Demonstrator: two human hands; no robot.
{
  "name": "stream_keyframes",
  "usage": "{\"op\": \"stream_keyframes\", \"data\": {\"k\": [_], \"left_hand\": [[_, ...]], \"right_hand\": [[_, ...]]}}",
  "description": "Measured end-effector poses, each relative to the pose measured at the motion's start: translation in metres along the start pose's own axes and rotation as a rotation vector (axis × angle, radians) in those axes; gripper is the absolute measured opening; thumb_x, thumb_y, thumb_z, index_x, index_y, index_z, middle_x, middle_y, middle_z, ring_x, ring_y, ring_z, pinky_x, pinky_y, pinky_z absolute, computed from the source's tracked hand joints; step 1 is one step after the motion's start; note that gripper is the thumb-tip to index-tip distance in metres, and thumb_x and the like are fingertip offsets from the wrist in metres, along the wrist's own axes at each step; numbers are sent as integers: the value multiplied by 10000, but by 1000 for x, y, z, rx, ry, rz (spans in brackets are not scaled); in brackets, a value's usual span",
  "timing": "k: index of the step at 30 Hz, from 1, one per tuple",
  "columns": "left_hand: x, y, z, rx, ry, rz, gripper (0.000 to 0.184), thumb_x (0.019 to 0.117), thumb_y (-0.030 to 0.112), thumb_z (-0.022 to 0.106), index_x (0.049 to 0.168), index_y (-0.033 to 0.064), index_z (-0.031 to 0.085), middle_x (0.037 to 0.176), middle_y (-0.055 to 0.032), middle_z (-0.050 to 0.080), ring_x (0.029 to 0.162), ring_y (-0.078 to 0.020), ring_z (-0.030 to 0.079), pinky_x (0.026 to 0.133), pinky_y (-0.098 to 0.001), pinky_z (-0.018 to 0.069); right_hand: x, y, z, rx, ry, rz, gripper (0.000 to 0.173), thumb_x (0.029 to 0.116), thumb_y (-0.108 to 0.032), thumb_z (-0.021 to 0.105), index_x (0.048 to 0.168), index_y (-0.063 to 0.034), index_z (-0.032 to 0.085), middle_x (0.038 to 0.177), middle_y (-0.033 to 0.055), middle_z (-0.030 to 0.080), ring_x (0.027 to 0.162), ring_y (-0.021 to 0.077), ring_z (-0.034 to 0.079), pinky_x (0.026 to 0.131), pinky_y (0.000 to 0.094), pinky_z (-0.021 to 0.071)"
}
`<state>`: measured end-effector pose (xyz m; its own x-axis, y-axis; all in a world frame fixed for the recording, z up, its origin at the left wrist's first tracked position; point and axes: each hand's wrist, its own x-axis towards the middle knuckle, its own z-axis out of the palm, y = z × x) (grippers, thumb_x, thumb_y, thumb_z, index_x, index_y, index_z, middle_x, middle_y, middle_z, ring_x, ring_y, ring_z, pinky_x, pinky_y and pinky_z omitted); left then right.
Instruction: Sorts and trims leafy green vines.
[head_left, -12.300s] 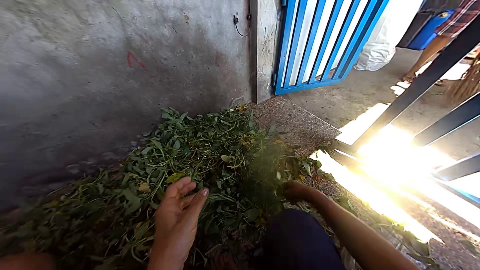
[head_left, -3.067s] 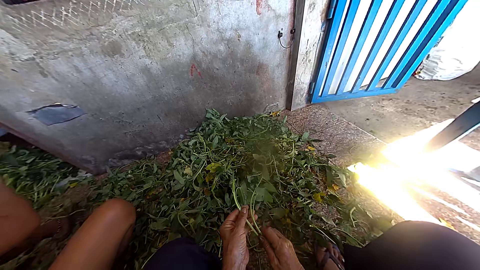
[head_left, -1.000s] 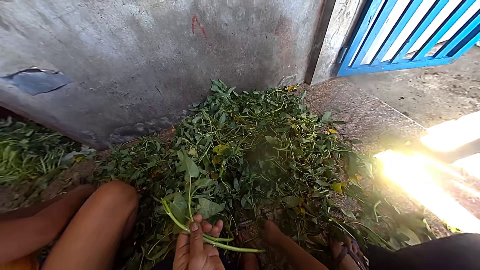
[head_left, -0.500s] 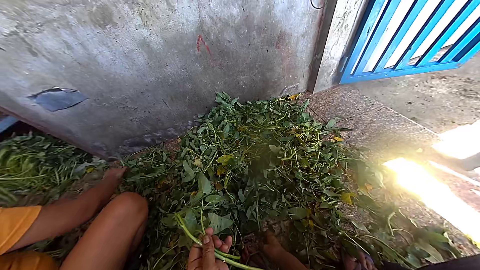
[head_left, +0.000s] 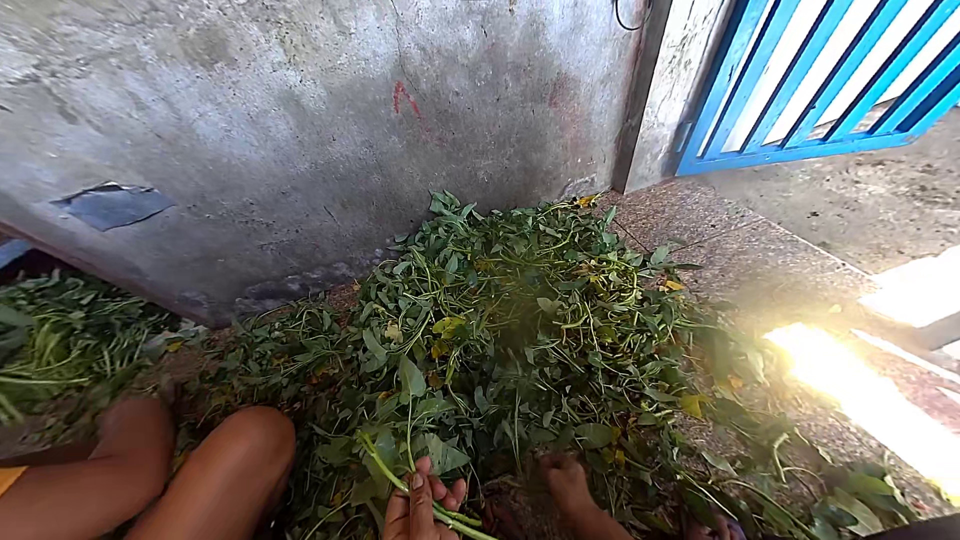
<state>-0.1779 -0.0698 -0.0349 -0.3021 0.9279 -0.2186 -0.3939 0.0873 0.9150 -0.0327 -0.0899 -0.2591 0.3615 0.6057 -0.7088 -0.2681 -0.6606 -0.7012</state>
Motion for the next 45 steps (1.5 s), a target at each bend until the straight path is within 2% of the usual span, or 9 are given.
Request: {"op": "stream_keyframes", "data": {"k": [4,11,17,21,26,29,31,35,45], "left_hand": [[-3,-7,8,42,38,-88,219,1094,53,405,1053,6,615,714,-8,573,581,-116,604,609,-298,601],[-11,2,9,32,9,13,227,1084,32,413,1048,-4,634,737,-17,611,601,-126,630,617,-306,610],[-5,2,0,-11,-37,39,259,1085,29,368,1063,13,626,727,7,614,611,-118,645,641,-313,623],[-3,2,1,-27,-43,13,257,1092,52,376,1064,16,629,742,4,620,624,-120,651,660,-317,627],[1,2,4,-46,-23,2,259,1093,48,364,1056,6,616,731,-1,595,610,-115,629,656,-310,618],[0,0,5,-39,-17,3,242,1087,31,376,1046,0,613,733,-1,585,606,-114,625,642,-302,617],[-2,-2,7,-26,-15,-1,241,1088,30,377,1042,6,613,731,-1,591,606,-111,627,637,-293,615],[-9,4,10,-1,20,31,232,1085,27,400,1050,-6,627,731,-10,599,603,-121,630,628,-296,612],[-9,18,-1,-69,-84,97,271,1091,38,350,1068,9,618,731,0,621,624,-115,654,672,-318,628]], "right_hand": [[-14,-14,-36,268,-48,118,370,982,-35,611,1344,4,543,1196,223,649,968,310,682,785,464,573],[8,-15,-15,-498,-357,-187,351,1023,-176,565,1321,-8,639,1310,202,661,1244,317,626,1093,508,467],[24,3,39,-726,-516,-86,453,1010,-186,571,1453,-91,572,1433,231,579,1349,386,542,1120,576,423],[29,13,54,-876,-481,-10,601,964,-282,633,1518,-100,489,1590,289,357,1403,452,460,1109,610,428],[18,11,39,-417,-155,-77,340,925,-265,718,1184,-45,715,1161,163,723,1116,301,683,1003,518,524],[5,-1,20,-32,-44,-155,255,894,-58,711,1122,47,669,1024,185,707,941,276,694,884,457,567],[4,-8,2,-35,-70,-148,328,919,-60,693,1219,55,633,1109,215,692,985,295,696,901,464,573],[1,-30,-17,-827,-147,18,416,958,-344,619,1304,-125,691,1387,180,625,1355,391,529,1073,639,441],[28,-7,38,-688,-491,-191,363,1022,-184,519,1338,-78,665,1316,196,666,1256,347,620,1081,568,460]]}}
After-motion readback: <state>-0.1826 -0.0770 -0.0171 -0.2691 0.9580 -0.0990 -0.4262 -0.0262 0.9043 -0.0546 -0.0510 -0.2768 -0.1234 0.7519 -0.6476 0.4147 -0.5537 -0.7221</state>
